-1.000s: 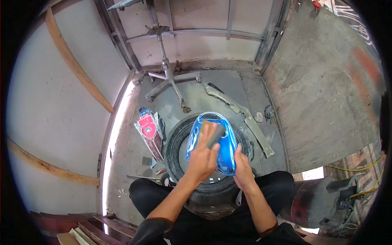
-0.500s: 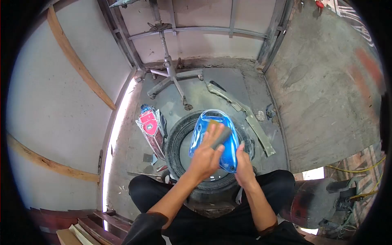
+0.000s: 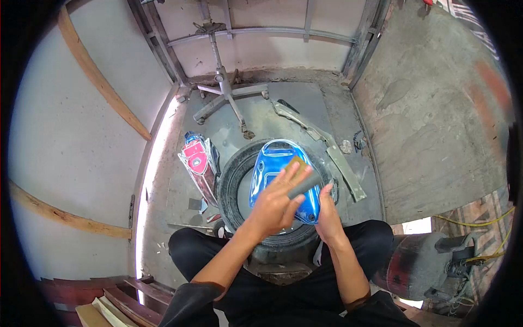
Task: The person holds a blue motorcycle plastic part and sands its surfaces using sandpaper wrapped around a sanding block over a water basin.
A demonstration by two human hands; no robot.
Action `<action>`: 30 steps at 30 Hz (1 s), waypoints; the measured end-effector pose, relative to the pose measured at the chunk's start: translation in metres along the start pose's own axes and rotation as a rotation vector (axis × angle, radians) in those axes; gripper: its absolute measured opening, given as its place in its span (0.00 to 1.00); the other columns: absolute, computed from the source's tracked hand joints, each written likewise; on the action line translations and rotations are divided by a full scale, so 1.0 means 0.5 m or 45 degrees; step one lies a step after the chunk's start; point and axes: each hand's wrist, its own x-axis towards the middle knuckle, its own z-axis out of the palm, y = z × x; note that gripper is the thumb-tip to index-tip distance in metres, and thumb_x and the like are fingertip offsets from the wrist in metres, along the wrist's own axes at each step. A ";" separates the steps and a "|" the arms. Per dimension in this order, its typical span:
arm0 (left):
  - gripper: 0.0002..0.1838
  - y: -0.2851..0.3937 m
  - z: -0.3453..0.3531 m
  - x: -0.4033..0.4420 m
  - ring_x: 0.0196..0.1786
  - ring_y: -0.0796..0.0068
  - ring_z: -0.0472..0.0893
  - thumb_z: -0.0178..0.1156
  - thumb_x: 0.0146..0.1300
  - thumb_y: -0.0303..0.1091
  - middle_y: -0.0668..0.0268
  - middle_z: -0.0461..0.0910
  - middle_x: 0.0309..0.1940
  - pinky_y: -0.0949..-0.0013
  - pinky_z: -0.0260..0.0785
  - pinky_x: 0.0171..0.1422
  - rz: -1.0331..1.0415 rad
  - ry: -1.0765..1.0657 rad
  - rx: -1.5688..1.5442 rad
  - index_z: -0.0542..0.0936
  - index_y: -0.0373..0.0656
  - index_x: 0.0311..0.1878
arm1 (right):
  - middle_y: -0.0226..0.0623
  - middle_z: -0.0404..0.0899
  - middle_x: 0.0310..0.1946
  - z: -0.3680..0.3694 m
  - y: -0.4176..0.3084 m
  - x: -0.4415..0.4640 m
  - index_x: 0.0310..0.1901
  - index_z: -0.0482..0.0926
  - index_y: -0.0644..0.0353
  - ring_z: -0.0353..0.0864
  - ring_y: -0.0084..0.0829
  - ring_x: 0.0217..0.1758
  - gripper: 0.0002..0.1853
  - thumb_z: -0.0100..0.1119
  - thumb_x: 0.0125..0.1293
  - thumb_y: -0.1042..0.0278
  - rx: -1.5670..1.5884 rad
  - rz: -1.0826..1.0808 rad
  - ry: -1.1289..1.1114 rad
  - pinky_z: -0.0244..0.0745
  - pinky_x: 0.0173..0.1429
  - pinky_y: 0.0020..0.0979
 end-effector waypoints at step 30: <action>0.20 0.020 0.010 -0.022 0.80 0.49 0.59 0.51 0.73 0.30 0.58 0.69 0.74 0.24 0.31 0.78 0.060 -0.112 0.132 0.78 0.42 0.66 | 0.46 0.85 0.45 -0.030 -0.037 -0.020 0.65 0.71 0.67 0.89 0.35 0.39 0.52 0.15 0.72 0.22 0.002 0.216 -0.186 0.87 0.46 0.35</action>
